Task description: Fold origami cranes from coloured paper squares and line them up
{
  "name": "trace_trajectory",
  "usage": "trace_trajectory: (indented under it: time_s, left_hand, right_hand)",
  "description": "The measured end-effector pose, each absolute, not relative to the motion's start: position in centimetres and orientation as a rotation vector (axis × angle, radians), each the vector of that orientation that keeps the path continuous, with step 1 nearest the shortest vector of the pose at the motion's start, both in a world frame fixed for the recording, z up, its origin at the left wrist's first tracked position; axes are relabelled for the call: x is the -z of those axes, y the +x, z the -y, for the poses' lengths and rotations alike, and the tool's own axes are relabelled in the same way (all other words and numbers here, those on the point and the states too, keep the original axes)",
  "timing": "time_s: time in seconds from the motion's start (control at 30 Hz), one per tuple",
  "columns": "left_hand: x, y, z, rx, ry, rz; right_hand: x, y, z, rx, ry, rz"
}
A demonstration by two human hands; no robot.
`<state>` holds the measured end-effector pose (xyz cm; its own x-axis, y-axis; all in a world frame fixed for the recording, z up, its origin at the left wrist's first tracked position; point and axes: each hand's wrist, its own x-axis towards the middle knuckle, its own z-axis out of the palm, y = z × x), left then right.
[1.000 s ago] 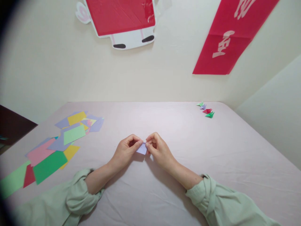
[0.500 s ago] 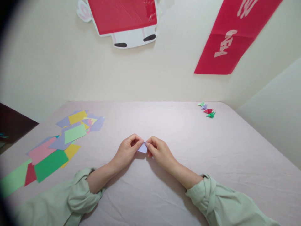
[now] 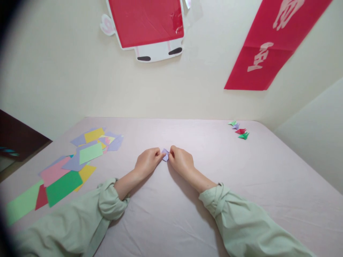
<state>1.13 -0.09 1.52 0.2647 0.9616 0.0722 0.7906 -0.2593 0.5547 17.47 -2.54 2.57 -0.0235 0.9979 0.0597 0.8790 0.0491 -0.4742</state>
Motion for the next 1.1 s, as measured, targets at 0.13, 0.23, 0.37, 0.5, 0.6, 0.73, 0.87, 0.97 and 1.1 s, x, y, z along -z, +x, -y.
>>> trace_trajectory:
  time_s: [0.13, 0.23, 0.37, 0.5, 0.6, 0.73, 0.87, 0.97, 1.1]
  left_hand:
    - [-2.1, 1.4, -0.2, -0.349, 2.283, -1.691]
    - [-2.6, 1.6, -0.3, -0.254, 2.323, -1.696]
    - [-2.6, 1.6, -0.1, -0.220, 2.358, -1.706]
    - [-2.2, 1.2, 0.2, -0.401, 2.432, -1.688]
    - [-1.8, 0.8, 0.4, -0.565, 2.596, -1.504]
    - [-1.3, 0.2, 0.6, -0.541, 2.733, -1.240]
    - [-1.0, -0.8, 1.3, -0.499, 2.756, -1.174]
    - [-0.8, -1.5, 1.8, -0.454, 2.787, -1.153]
    - [-0.9, -1.7, 2.5, -0.437, 2.800, -1.130]
  right_hand:
    - [-2.3, 17.1, 2.8, -0.231, -1.941, 2.060]
    - [-2.0, 17.2, 2.9, -0.113, -1.871, 2.113]
    - [-1.8, 17.3, 3.1, -0.015, -1.642, 2.343]
    - [-1.8, 17.6, 3.3, -0.050, -1.516, 2.429]
    - [-1.9, 18.2, 3.5, -0.098, -1.456, 2.440]
    - [-1.9, 19.2, 4.0, -0.113, -1.367, 2.455]
    - [-2.0, 19.7, 4.4, -0.136, -1.333, 2.471]
    - [-2.2, 19.7, 4.4, -0.155, -1.321, 2.498]
    - [-2.3, 19.9, 4.2, -0.182, -1.313, 2.514]
